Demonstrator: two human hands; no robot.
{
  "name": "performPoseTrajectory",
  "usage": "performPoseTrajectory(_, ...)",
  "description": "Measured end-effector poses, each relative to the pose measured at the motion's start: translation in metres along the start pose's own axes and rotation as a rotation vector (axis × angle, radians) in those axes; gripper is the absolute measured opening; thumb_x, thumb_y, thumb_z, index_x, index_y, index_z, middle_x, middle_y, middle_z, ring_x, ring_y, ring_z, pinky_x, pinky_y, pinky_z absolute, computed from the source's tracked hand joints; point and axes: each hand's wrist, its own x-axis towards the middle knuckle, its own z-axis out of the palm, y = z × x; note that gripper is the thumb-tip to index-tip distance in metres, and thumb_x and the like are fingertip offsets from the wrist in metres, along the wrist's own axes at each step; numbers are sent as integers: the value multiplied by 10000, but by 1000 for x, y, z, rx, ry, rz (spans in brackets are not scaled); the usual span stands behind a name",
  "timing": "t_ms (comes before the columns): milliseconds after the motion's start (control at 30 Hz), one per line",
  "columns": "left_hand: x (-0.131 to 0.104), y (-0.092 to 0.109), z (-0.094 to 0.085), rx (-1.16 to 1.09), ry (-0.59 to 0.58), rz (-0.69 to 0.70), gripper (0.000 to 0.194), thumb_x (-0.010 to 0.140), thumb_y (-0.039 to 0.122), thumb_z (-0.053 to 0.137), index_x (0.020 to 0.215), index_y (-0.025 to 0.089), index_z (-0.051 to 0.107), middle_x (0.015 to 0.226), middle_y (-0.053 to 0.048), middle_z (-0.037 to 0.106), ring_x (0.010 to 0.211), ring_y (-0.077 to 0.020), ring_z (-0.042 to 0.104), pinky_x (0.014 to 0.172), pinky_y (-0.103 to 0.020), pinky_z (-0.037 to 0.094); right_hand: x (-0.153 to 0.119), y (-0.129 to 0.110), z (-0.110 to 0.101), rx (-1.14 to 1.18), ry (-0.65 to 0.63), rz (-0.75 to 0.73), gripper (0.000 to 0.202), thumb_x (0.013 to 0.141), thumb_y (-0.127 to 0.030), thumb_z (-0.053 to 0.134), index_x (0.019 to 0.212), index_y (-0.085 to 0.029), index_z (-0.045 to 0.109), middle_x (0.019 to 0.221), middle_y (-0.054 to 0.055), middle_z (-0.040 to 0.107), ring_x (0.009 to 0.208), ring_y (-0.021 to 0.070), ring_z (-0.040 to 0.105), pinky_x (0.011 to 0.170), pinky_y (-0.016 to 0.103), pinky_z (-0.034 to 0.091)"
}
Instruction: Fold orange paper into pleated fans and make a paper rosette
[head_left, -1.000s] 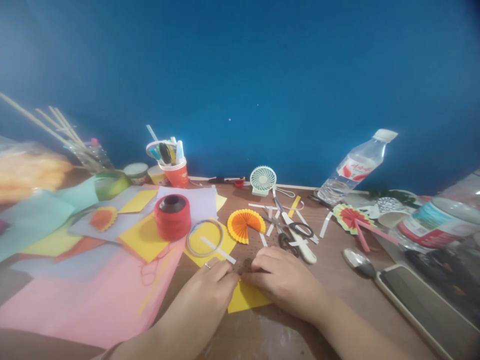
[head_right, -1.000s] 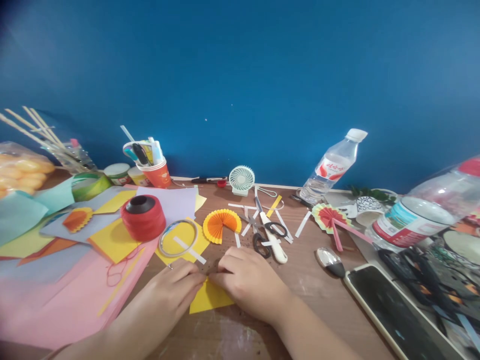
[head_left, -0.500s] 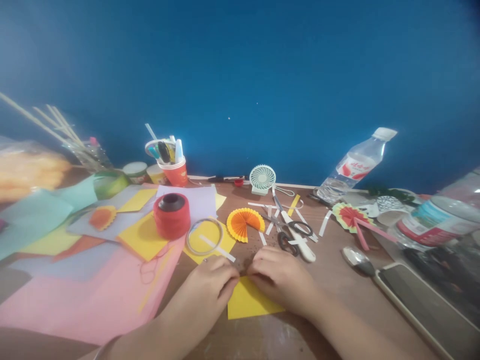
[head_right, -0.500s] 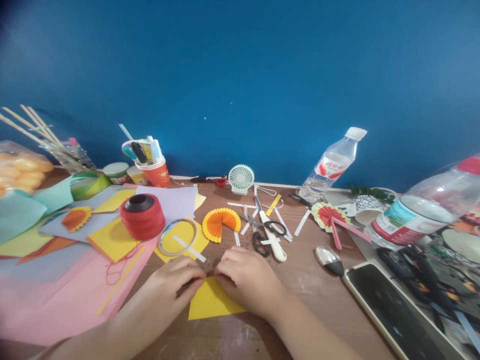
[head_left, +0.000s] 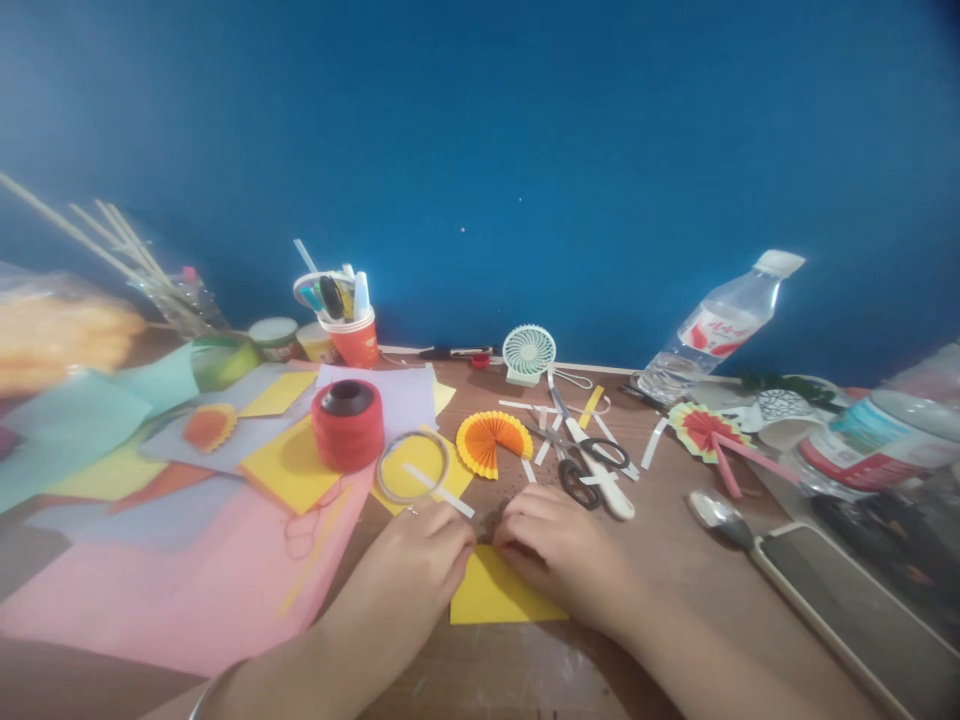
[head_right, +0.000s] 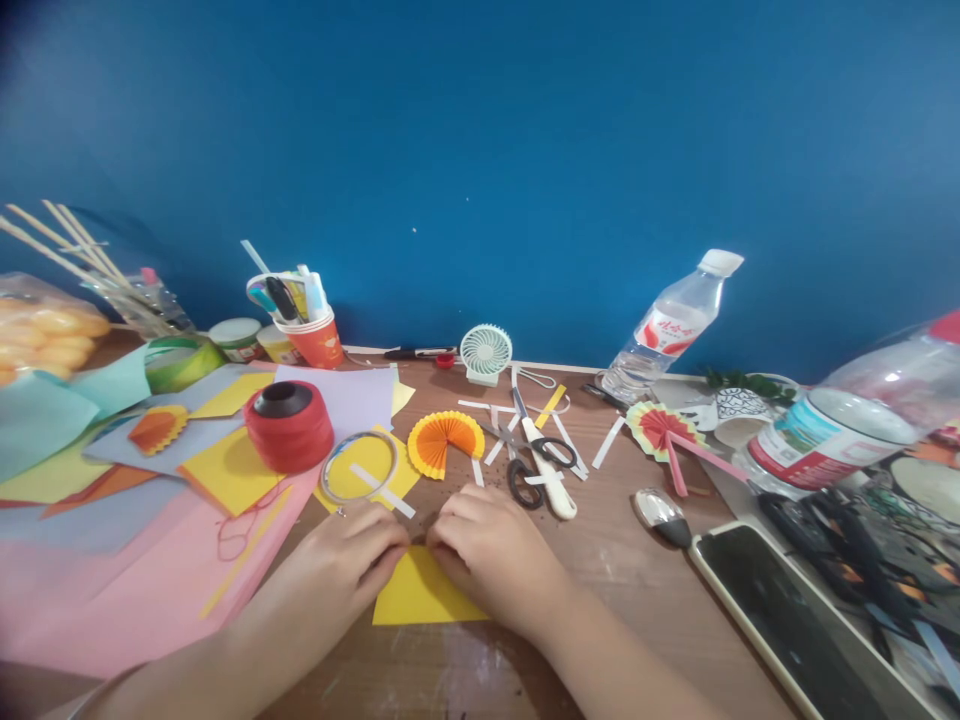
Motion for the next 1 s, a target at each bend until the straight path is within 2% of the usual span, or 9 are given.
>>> performPoseTrajectory(233,-1,0,-8,242,-152,103,201,748,39,397,676,172,529,707,-26,509,705,-194,472,659,-359,378,-1,1,-5,-43,-49,-101,149,818,-130,490,830,-200,621,718,12,579,709,134,479,625,247,363)
performPoseTrajectory(367,-2,3,-12,322,-181,127,210,709,14,394,686,176,526,694,-22,498,682,-201,456,644,-372,375,-1,0,-5,-113,-85,-129,187,824,-138,483,916,-224,622,726,7,567,696,137,462,586,249,330)
performPoseTrajectory(600,-4,8,-15,403,-164,157,221,699,-4,410,751,149,561,706,-40,520,688,-192,475,611,-332,387,-2,-4,-4,-157,-93,-137,205,822,-166,499,977,-245,606,725,3,543,678,137,443,553,247,287)
performPoseTrajectory(800,-5,2,-15,335,-156,196,168,731,27,450,731,151,563,699,-33,520,696,-182,477,615,-315,401,-3,-4,-4,-151,-92,-95,157,840,-217,498,954,-246,603,732,1,524,694,133,453,534,232,275)
performPoseTrajectory(900,-6,-2,-17,315,-99,215,202,759,21,422,772,155,573,710,-32,530,708,-181,490,631,-317,414,-4,-5,-3,-124,-100,-58,131,849,-248,489,921,-243,598,740,-2,524,715,134,468,546,221,292)
performPoseTrajectory(1000,-10,-8,-18,257,17,253,240,799,37,383,850,162,581,719,-29,544,729,-169,511,667,-306,429,-5,-6,-1,-106,-94,-15,124,856,-275,478,895,-233,588,750,-6,528,716,129,479,562,216,308)
